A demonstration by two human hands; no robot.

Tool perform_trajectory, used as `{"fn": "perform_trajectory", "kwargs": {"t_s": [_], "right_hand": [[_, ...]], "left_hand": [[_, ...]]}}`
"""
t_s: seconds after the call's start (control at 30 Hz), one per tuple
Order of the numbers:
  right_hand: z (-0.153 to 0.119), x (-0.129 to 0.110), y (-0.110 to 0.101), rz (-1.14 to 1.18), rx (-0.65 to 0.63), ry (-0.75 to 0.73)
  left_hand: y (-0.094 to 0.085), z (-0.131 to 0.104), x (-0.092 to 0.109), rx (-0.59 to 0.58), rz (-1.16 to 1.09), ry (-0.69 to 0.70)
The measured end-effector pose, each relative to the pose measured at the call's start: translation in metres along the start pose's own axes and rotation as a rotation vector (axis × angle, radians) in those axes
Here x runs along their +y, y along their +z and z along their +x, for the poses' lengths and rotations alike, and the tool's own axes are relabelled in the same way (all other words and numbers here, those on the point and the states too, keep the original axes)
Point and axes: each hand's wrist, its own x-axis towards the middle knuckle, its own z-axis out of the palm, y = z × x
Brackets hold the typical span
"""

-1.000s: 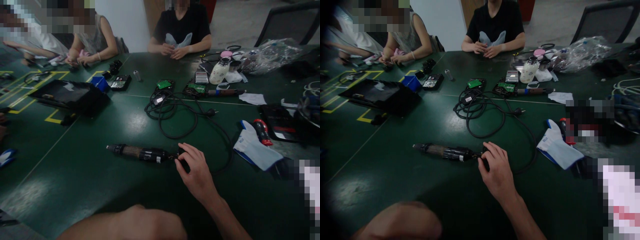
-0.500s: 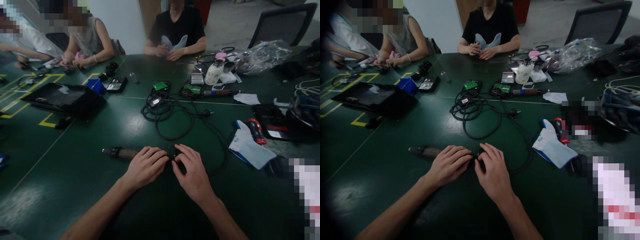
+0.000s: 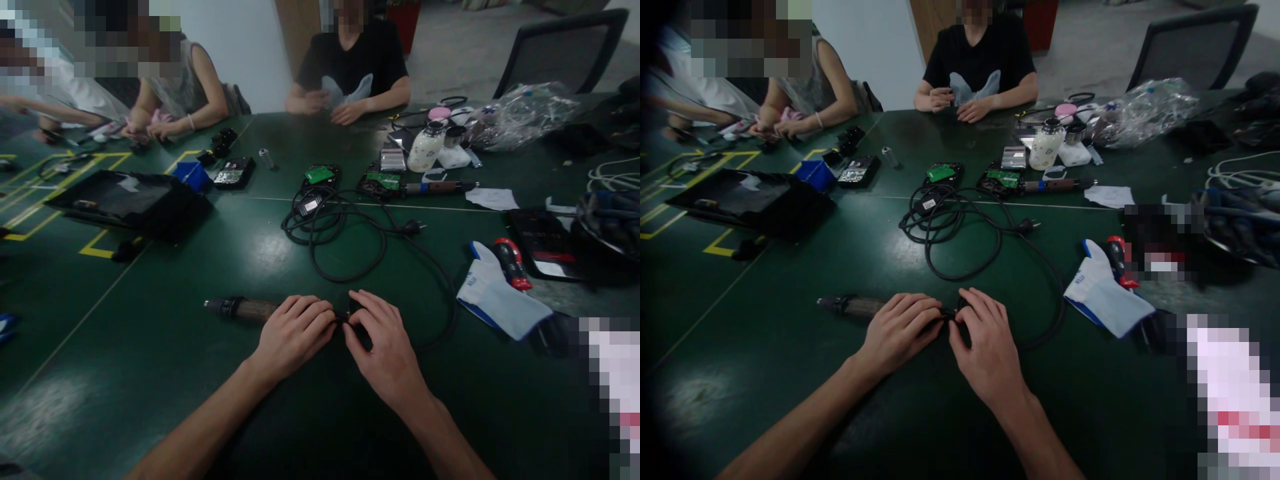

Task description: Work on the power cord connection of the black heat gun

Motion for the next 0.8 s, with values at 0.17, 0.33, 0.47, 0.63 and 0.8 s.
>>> {"fn": "perform_trajectory", "kwargs": {"t_s": [0.17, 0.33, 0.47, 0.63, 0.8], "right_hand": [[-0.0002, 0.0005, 0.0012, 0.006, 0.006, -0.005], [-0.0007, 0.0023, 0.0024, 0.002, 0.022, -0.017], [-0.0008, 0.0019, 0.0015, 0.005, 0.017, -0.012], [-0.0004, 0.0009, 0.0009, 0.005, 0.0, 0.0], [-0.0009, 0.0006, 0.0001, 0.0, -0.007, -0.001]], "left_hand": [[-0.0004, 0.0014, 0.0018, -0.032, 0.009, 0.004], [0.0009, 0.0005, 0.001, -0.011, 0.035, 0.026], [0.0009, 0.001, 0.0011, -0.009, 0.027, 0.002], [0.0013, 0.0013, 0.0014, -0.036, 0.02, 0.02], [0.0015, 0.0022, 0.0021, -0.021, 0.037, -0.018]]}}
